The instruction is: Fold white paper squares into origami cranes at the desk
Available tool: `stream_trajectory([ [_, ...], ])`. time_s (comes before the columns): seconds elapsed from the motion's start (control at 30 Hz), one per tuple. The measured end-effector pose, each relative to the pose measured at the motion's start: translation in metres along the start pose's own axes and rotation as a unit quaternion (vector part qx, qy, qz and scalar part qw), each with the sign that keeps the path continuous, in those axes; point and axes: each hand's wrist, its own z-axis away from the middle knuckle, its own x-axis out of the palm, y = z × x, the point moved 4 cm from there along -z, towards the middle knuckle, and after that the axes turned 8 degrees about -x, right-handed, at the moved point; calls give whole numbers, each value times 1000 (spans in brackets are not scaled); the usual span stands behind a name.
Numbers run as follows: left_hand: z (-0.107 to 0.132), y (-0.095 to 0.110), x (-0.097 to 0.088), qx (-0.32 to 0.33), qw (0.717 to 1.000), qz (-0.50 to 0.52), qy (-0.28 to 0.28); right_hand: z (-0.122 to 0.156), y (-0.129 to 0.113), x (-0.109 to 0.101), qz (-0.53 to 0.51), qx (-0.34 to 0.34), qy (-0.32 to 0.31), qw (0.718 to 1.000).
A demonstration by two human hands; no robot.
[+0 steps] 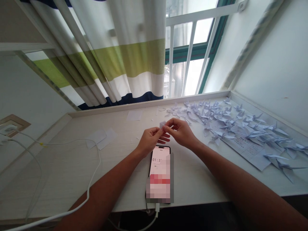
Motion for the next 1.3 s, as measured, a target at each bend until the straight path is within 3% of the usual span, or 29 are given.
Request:
stream_trajectory([
  [0.23,2,12,-13,85,985,-88,125,2,-4,4,47,-27,-39,998],
  [0.5,2,18,-15,91,992,-26,87,3,2,3,3,-14,-29,999],
  [0.77,1,19,-15,81,994,-40,58,4,-7,7,29,-11,-42,999],
  [0.97,-3,13,-19,109,988,-32,105,4,1,8,-60,33,-12,998],
  [1.17,-1,11,-18,135,984,-41,104,3,7,5,-86,31,19,996],
  [1.3,0,12,-17,127,987,-20,100,2,10,5,-121,27,-1,992],
])
